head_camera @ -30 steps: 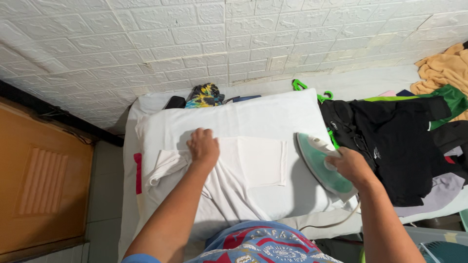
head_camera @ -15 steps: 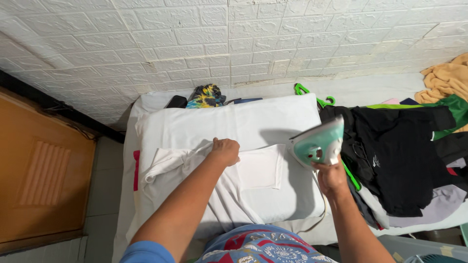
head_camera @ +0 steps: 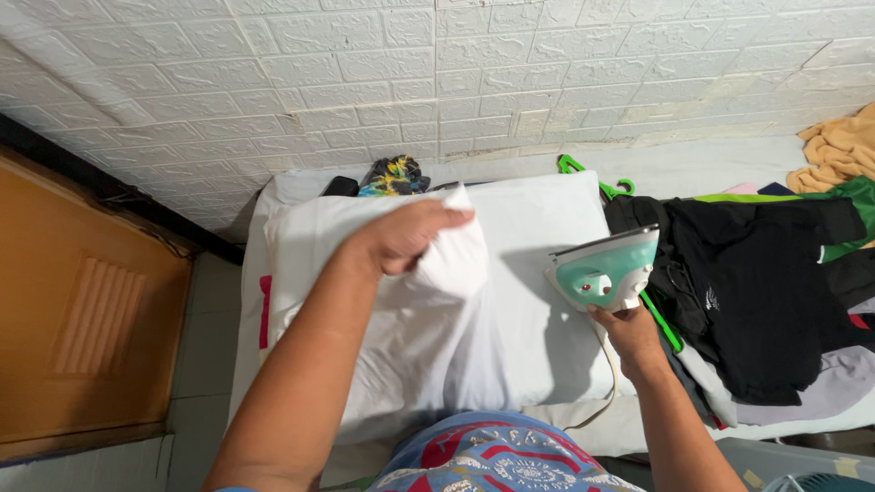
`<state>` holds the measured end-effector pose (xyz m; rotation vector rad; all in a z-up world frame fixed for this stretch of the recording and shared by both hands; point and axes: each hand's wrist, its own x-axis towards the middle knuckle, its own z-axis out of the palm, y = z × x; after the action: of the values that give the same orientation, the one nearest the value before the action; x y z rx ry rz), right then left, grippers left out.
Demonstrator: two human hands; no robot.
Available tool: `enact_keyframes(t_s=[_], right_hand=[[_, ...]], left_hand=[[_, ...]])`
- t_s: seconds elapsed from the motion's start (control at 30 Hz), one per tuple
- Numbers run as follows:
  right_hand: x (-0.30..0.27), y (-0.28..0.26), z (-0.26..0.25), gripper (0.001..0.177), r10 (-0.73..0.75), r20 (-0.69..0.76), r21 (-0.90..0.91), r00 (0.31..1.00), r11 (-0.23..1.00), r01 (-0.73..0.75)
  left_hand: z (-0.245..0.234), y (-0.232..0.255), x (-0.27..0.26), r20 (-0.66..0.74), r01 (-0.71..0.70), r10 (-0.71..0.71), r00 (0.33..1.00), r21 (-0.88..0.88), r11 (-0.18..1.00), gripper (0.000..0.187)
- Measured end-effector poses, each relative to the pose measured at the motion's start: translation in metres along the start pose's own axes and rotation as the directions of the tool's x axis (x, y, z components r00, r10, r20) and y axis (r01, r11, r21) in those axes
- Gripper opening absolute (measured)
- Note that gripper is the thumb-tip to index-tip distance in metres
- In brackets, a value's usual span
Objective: The person irons a white t-shirt on a padded surface using a green electric iron. They repeatedly smooth the fabric, lift and reposition the shirt, and iron different sections including the sleeves and body.
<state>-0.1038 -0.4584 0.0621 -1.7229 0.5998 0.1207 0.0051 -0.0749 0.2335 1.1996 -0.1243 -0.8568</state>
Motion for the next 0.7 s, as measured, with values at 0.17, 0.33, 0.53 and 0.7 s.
enact_keyframes(t_s=[0.17,0.33,0.53,0.7], right_hand=[[-0.013,-0.002,-0.003,0.047,-0.008,0.001,-0.174,1.000,0.985,0.009],[-0.034,-0.010,-0.006,0.053,0.016,-0.022,-0.620,1.000,0.784,-0.026],[-0.066,-0.059,0.018,0.048,0.145,0.396,-0.616,0.907,0.775,0.145],[-0.088,-0.090,0.067,0.053,0.107,0.688,-0.354,0.718,0.913,0.203]], left_hand=[[0.031,0.075,-0.064,-0.059,-0.357,0.352,0.934,-0.178,0.917,0.042],[0.062,0.109,-0.094,-0.044,-0.691,0.701,0.711,-0.226,0.687,0.062],[0.079,0.108,-0.086,0.041,-0.839,0.865,0.500,-0.225,0.496,0.068],[0.096,0.088,-0.061,-0.024,-0.771,0.819,0.573,-0.353,0.529,0.076]])
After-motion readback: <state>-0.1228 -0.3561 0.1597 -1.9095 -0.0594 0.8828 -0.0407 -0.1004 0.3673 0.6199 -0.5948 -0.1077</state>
